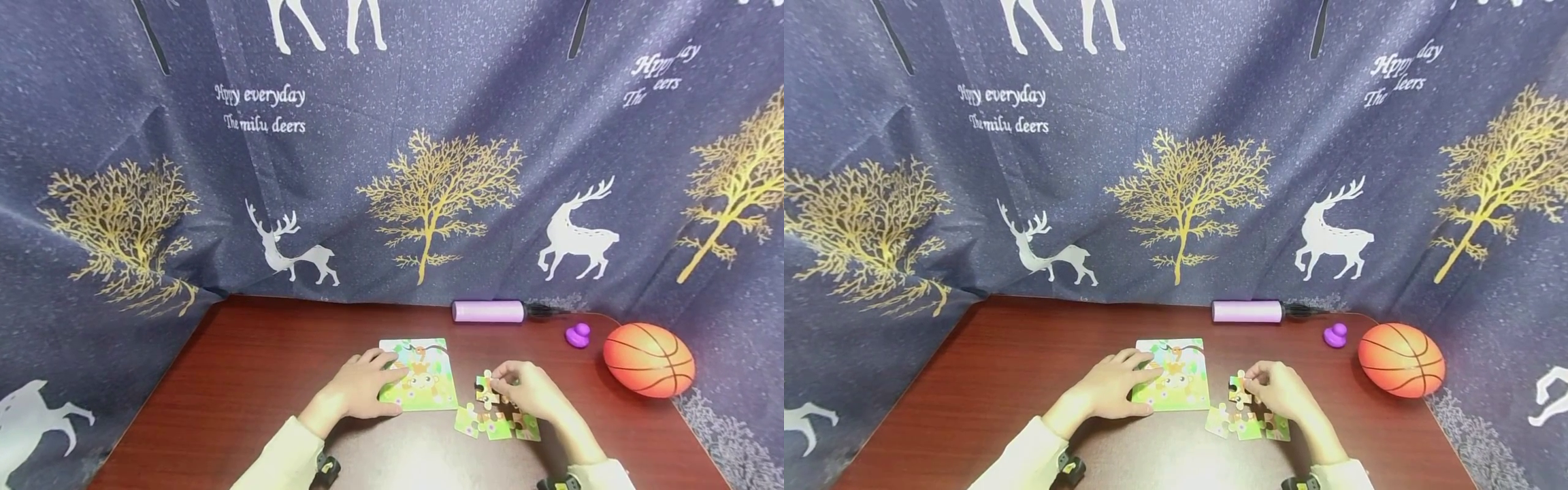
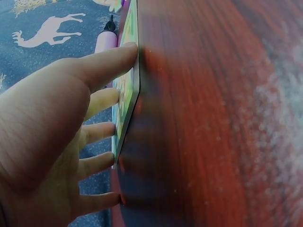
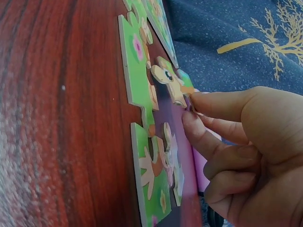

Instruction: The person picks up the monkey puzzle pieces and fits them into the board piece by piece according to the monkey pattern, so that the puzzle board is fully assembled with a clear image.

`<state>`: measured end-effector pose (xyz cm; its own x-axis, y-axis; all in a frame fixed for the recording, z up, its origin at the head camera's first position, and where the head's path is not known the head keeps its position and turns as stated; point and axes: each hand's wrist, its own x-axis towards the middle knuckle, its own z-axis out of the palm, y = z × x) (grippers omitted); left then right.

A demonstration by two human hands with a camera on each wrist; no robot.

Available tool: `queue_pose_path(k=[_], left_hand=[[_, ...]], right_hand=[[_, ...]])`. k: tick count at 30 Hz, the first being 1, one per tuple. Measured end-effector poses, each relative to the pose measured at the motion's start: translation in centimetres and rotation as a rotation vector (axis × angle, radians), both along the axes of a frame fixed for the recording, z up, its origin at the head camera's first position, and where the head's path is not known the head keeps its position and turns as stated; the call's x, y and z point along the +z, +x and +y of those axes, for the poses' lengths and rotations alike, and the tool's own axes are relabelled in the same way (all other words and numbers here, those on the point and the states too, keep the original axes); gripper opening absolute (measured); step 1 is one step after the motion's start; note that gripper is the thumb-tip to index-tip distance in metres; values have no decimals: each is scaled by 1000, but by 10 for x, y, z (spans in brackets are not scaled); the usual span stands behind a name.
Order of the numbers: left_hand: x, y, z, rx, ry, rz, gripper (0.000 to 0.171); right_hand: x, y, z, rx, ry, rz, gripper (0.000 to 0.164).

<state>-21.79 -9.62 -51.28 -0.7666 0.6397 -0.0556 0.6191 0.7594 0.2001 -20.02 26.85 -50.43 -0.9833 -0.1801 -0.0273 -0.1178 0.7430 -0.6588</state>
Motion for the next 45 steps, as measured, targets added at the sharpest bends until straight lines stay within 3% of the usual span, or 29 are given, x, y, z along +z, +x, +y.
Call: queue_pose_path(k=[7, 16, 27, 38, 45], left_hand=[[1, -1, 1, 1, -2, 2, 70], [2, -1, 0, 12, -2, 8, 71], [2, -1, 0, 16, -11, 16, 71], [5, 1, 0, 15, 2, 3, 70], [4, 1, -1, -2, -2, 32, 70]], right_hand=[[1, -1, 3, 29, -56, 5, 7], [1, -9, -8, 10, -227, -58, 10], [-2, -20, -41, 17, -180, 1, 6], [-9, -34, -82, 69, -197, -42, 4], [-13, -36, -101, 83, -184, -34, 5]])
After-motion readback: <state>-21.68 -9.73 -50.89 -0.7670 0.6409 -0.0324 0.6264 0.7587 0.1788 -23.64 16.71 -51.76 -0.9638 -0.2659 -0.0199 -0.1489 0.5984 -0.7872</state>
